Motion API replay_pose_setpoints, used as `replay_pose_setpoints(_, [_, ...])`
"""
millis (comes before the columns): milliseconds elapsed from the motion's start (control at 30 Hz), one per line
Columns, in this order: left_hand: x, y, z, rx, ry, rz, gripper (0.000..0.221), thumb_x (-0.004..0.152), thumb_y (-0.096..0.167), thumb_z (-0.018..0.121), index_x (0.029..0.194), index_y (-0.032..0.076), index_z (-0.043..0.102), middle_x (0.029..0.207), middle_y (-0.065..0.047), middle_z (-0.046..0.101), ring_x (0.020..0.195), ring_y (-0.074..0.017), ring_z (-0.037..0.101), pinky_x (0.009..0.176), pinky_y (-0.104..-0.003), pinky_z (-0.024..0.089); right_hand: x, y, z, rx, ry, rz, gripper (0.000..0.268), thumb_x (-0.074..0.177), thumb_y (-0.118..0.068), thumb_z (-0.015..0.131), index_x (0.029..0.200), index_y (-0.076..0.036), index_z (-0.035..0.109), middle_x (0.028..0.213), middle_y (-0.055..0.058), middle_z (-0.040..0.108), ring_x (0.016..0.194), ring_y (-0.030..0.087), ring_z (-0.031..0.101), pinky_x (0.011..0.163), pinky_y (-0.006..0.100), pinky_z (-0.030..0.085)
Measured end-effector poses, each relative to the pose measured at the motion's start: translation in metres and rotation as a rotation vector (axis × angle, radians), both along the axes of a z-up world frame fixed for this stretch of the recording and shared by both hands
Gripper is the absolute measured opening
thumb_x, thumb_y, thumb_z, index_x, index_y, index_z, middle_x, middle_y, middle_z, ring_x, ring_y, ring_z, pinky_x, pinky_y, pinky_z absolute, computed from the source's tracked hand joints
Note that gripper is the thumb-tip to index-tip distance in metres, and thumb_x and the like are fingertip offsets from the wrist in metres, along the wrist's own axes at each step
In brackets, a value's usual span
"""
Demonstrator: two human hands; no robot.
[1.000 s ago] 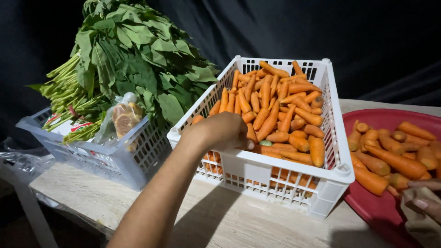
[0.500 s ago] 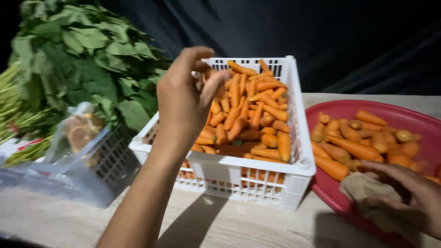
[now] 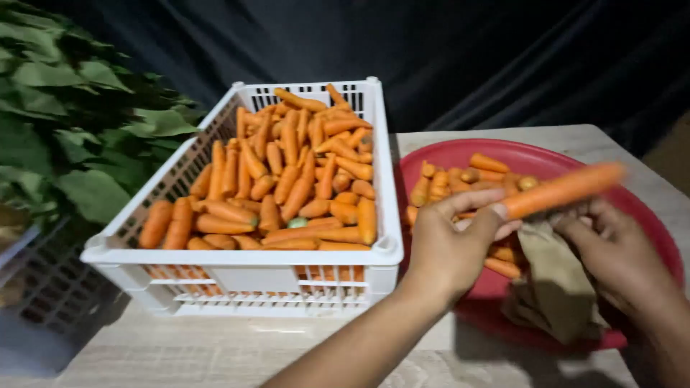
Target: Cleaning small carrots by wiping them with a cloth and transferring them from a tray to a crate.
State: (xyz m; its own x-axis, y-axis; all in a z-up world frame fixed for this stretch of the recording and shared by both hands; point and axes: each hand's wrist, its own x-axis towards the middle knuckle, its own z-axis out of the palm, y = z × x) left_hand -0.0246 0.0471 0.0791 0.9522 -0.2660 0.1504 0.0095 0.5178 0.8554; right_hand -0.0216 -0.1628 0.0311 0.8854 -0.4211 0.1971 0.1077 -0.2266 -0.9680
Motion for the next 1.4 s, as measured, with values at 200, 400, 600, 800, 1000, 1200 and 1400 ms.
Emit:
replay_pose_setpoints(200, [0.016, -0.043, -0.071, -0.167, 0.23, -0.009, 0.027, 0.091, 0.001, 0.07, 0.114, -0.009, 0.062, 0.11, -0.023, 0.062, 0.105, -0.0296, 0.071, 0.096, -0.034, 0.064, -0.019, 0.03, 0.036, -0.02, 0.168, -0.136, 0.01, 0.108, -0.02, 0.063, 0.103, -0.011, 0.062, 0.091, 0.01, 0.066, 0.078, 0.024, 0.059, 0.067, 0.038, 0.044])
replay_pose_setpoints(400, [0.034, -0.045, -0.111, -0.047, 0.062, -0.201, 0.06, 0.081, 0.008, 0.071, 0.14, 0.004, 0.062, 0.085, -0.001, 0.059, 0.074, -0.0075, 0.064, 0.071, -0.022, 0.06, -0.023, 0.037, 0.028, 0.001, 0.018, 0.099, 0.007, 0.098, -0.015, 0.07, 0.101, -0.009, 0.068, 0.081, 0.005, 0.062, 0.07, 0.014, 0.056, 0.06, 0.028, 0.043])
replay_pose_setpoints(600, [0.015, -0.027, -0.081, -0.024, 0.021, -0.181, 0.04, 0.097, 0.02, 0.064, 0.135, 0.007, 0.065, 0.098, -0.005, 0.068, 0.087, -0.0117, 0.065, 0.078, -0.025, 0.053, -0.022, 0.04, 0.021, -0.382, -0.193, 0.137, 0.035, 0.08, -0.006, 0.077, 0.115, -0.01, 0.076, 0.126, 0.006, 0.068, 0.126, 0.017, 0.06, 0.112, 0.03, 0.046])
replay_pose_setpoints(800, [0.017, -0.028, -0.081, 0.018, -0.142, -0.048, 0.034, 0.101, 0.021, 0.057, 0.13, 0.007, 0.065, 0.118, -0.005, 0.071, 0.108, -0.0119, 0.065, 0.099, -0.025, 0.05, -0.016, 0.042, -0.002, -0.509, -0.375, 0.225, 0.029, 0.088, -0.012, 0.07, 0.116, -0.008, 0.075, 0.133, 0.012, 0.053, 0.132, 0.024, 0.054, 0.11, 0.036, 0.051])
replay_pose_setpoints(1000, [0.017, -0.028, -0.081, 0.105, -0.183, 0.024, 0.027, 0.103, 0.027, 0.052, 0.112, 0.009, 0.069, 0.106, 0.001, 0.069, 0.101, -0.0088, 0.06, 0.095, -0.026, 0.047, -0.012, 0.055, -0.01, -0.523, -0.292, 0.205, 0.037, 0.095, -0.02, 0.058, 0.128, -0.007, 0.071, 0.143, 0.013, 0.049, 0.139, 0.023, 0.051, 0.118, 0.036, 0.04])
replay_pose_setpoints(1200, [0.013, -0.031, -0.075, 0.068, -0.145, -0.055, 0.028, 0.104, 0.028, 0.05, 0.108, 0.008, 0.069, 0.099, -0.001, 0.068, 0.091, -0.0111, 0.061, 0.083, -0.028, 0.051, -0.011, 0.056, -0.018, -0.636, -0.424, -0.044, 0.026, 0.097, -0.016, 0.064, 0.119, -0.014, 0.078, 0.107, 0.006, 0.052, 0.103, 0.018, 0.055, 0.091, 0.027, 0.047])
replay_pose_setpoints(1400, [0.008, -0.037, -0.088, 0.199, -0.134, -0.187, 0.023, 0.103, 0.028, 0.048, 0.104, 0.014, 0.066, 0.077, 0.003, 0.054, 0.066, -0.0097, 0.049, 0.062, -0.026, 0.041, 0.005, 0.029, -0.017, -0.526, -0.408, -0.082, 0.022, 0.101, -0.009, 0.061, 0.118, -0.01, 0.076, 0.108, 0.008, 0.055, 0.103, 0.021, 0.054, 0.095, 0.032, 0.047])
